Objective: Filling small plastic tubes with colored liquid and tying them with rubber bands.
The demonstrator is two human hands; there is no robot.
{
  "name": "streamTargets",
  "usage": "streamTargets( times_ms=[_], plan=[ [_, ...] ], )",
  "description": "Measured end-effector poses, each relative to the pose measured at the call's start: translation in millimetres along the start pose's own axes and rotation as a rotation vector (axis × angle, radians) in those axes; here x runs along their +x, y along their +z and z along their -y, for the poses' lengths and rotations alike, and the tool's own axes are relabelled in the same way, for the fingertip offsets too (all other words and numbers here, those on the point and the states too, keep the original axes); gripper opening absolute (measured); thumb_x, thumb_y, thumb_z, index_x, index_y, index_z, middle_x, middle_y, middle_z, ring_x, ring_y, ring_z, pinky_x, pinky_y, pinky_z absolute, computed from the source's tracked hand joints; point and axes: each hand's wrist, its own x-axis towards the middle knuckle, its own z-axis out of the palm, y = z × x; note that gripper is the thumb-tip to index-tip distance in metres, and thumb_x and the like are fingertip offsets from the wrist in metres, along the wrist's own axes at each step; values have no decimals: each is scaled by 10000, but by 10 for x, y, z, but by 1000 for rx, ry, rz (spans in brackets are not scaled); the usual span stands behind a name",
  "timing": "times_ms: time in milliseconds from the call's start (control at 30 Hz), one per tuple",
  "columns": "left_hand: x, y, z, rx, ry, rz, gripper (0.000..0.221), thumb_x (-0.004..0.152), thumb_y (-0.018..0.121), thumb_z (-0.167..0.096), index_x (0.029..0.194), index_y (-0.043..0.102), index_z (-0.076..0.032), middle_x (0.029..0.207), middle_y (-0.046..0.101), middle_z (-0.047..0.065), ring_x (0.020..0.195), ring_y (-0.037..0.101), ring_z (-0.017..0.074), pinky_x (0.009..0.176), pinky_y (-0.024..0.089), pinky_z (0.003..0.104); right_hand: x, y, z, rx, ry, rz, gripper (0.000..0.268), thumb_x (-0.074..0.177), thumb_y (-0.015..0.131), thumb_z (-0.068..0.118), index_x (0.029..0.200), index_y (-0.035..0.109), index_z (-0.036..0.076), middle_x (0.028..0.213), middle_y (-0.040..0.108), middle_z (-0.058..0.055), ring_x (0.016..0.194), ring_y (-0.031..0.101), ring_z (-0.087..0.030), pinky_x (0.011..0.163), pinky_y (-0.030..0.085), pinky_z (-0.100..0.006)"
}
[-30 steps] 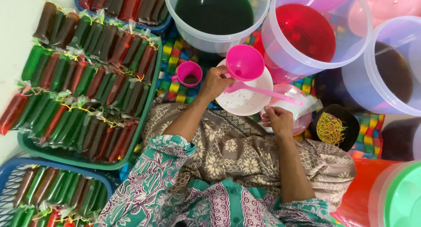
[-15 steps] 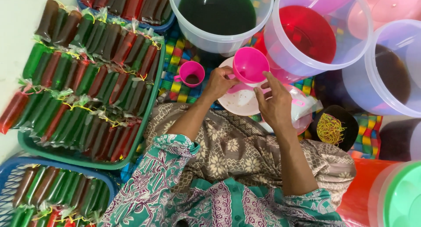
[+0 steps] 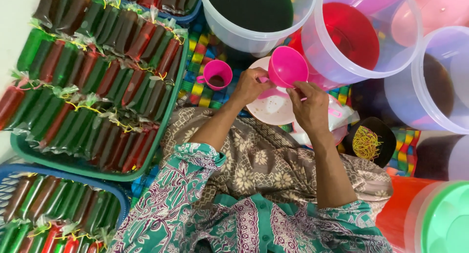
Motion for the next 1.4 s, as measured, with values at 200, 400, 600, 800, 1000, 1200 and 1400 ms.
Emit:
streamTargets(
  times_ms=[200,400,600,800,1000,1200,1400],
  plan=[
    [17,11,56,2,1,-11,283,728,915,-293,950,833,-139,936,773,35,625,671,139,550,542,281,39,-64,90,28,-50,-25,116,973,828,118,1022,777,27,773,671,-164,653,711,-317,496,563,-351],
    [13,0,10,10,15,3,292,713,929,-305,954,838,-167,948,783,17,629,666,126,553,544,270,31,-138,92,53,-46,-50,114,995,828,99,1035,773,7,798,666,-173,679,714,-315,546,571,-338],
    [4,2,-38,32,45,-8,269,722,918,-260,967,840,-181,942,782,16,670,702,157,578,564,276,34,-165,95,59,-34,-72,131,999,830,101,1052,774,-6,815,665,-186,710,723,-347,584,593,-364],
    [8,0,-14,41,58,-8,268,739,913,-263,986,837,-191,960,783,21,700,698,149,601,571,262,38,-182,149,78,-35,-71,134,996,831,93,1057,773,-12,811,654,-191,710,723,-344,597,596,-360],
    [0,14,-1,43,61,-34,255,733,902,-234,970,833,-167,957,780,21,681,692,144,600,573,272,37,-181,141,128,-30,-96,132,986,835,72,1040,770,-28,794,651,-198,696,713,-343,598,591,-359],
    [2,5,-93,35,51,-66,159,780,846,-207,935,834,-169,934,779,4,663,712,162,599,582,274,50,-199,136,93,-42,-130,139,985,854,85,1033,779,-22,792,661,-185,685,710,-332,592,591,-353],
    [-38,-14,-118,-72,98,-95,98,796,827,-103,894,825,-108,861,761,47,512,668,146,461,532,240,6,-138,125,113,-69,-173,127,992,854,74,1019,774,-21,777,647,-175,659,694,-323,576,580,-353]
  ],
)
